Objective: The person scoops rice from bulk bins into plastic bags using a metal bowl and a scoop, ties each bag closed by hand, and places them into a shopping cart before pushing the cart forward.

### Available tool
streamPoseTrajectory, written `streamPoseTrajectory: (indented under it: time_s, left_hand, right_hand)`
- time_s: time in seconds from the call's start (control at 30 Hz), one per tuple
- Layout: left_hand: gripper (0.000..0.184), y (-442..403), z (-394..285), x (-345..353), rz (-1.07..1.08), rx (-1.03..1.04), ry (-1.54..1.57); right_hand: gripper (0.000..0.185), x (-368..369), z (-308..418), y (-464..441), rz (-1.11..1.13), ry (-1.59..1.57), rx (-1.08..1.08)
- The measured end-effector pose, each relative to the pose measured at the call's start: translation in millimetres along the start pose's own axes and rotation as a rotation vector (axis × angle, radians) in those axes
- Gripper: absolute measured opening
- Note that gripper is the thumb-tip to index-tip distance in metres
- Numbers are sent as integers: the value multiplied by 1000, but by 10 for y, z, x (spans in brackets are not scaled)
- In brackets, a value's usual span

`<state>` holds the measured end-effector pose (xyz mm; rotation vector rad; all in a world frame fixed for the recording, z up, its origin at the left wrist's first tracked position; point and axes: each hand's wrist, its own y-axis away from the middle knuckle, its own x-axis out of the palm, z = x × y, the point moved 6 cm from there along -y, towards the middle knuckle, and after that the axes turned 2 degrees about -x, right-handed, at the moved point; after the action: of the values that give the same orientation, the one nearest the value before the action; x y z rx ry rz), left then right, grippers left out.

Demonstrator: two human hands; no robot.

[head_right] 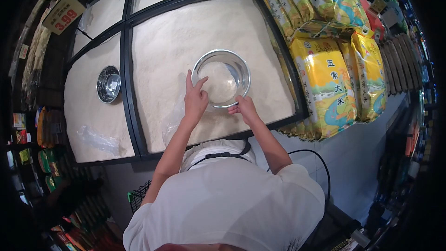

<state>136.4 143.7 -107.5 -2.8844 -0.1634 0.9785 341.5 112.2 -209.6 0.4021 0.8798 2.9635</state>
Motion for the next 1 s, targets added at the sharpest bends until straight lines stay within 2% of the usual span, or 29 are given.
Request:
streamPoseTrajectory:
  time_s: [0.07,0.2,0.3,0.4,0.5,0.6,0.7,0.8,0.9,1.0]
  left_hand:
    - [47,-23,153,-177,-18,-106,-12]
    - [45,-74,498,-333,-15,-142,27]
    - [50,-52,373,-321,-17,-62,89]
    - [57,-60,-39,-251,7,100,-87]
    - [64,-222,-120,-178,-48,70,-55]
    - [67,-440,-141,-171,-223,225,-182]
    - [65,-515,-178,-56,-9,54,-103]
    - [67,-405,-339,106,144,94,-130]
    - [71,-218,-378,207,205,156,-39]
    - [72,-12,-428,163,132,266,33]
  right_hand:
    - [30,0,-15,-9,-3,10,-4]
    - [30,39,8,-13,5,7,-14]
    - [28,157,102,7,1,-32,-55]
    - [28,273,161,-18,16,-38,-73]
    - [26,381,248,40,70,-36,-94]
    - [25,453,267,170,97,17,-48]
    - [25,494,142,218,144,35,2]
    - [25,512,23,225,151,23,29]
    - [26,463,-37,192,109,-3,35]
    - [27,422,81,217,95,-53,13]
